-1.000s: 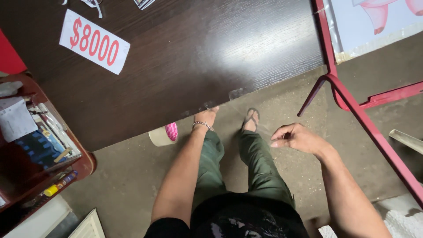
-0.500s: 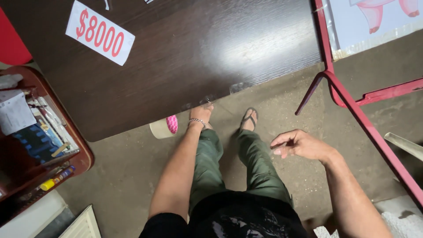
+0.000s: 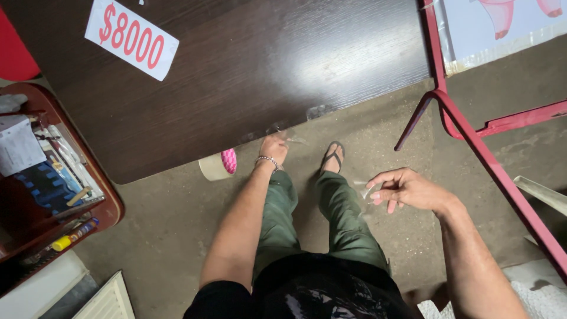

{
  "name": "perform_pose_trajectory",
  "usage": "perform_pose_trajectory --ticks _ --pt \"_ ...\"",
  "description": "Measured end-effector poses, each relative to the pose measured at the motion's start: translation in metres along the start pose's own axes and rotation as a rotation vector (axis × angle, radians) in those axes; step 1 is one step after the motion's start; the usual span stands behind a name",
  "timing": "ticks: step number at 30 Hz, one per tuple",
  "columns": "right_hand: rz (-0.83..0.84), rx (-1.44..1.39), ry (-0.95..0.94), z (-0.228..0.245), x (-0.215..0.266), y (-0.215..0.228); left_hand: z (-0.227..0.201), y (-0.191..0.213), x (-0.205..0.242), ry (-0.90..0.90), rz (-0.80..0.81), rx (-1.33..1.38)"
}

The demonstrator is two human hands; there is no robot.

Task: Securing a printed sign to a metal frame using clear adhesive tape and scissors

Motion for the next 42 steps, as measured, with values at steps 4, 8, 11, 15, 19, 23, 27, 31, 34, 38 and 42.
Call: perform_pose_trajectory --ticks 4,8,11,15,19,23,27,31,34,38,42 --pt "-0.015 -0.023 0.008 -0.011 -0.002 0.000 -0.011 -0.011 0.025 -0.351 -0.219 -1.094" --pt "-0.012 -0.051 -0.003 -0.013 -0.001 -0.001 -0.003 -0.085 0.101 -0.586 -0.455 -1.638" --pt "-0.011 -0.050 -0.013 -0.012 -0.001 -0.002 0.012 -0.094 0.116 -0.450 -0.604 -1.764" --pt "-0.015 -0.066 -0.025 -0.010 0.000 -0.003 0.020 -0.086 0.111 -0.293 -0.625 -1.713" --pt "-0.015 -0.070 -0.029 -0.013 0.002 -0.004 0.032 -0.100 0.115 -0.306 -0.480 -1.599" --pt "-0.018 -0.059 -0.025 -0.011 0.004 -0.004 0.037 -0.118 0.135 -0.267 -0.426 -1.593" --pt "-0.024 -0.055 -0.016 -0.018 0.005 -0.002 0.049 -0.091 0.098 -0.270 -0.426 -1.604" --pt "-0.008 -0.055 0.019 -0.016 0.006 -0.002 0.061 -0.078 0.072 -0.303 -0.336 -1.512" --pt "-0.004 -0.044 0.035 -0.015 0.007 -0.002 0.064 -0.088 0.081 -0.344 -0.395 -1.520" --pt "-0.002 -0.035 0.078 -0.017 0.005 -0.004 0.067 -0.111 0.106 -0.469 -0.536 -1.544" --pt "0.006 -0.060 0.087 -0.022 0.007 -0.009 0.076 -0.117 0.116 -0.531 -0.549 -1.502"
Point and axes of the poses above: each hand's wrist, its own x-axis away from the middle knuckle, its own y-axis out of the back of the hand, z = x × y, the point moved 5 cm from there along -x, towards the middle knuckle, and after that the axes turned 15 degrees about y, right-handed, at the moved point
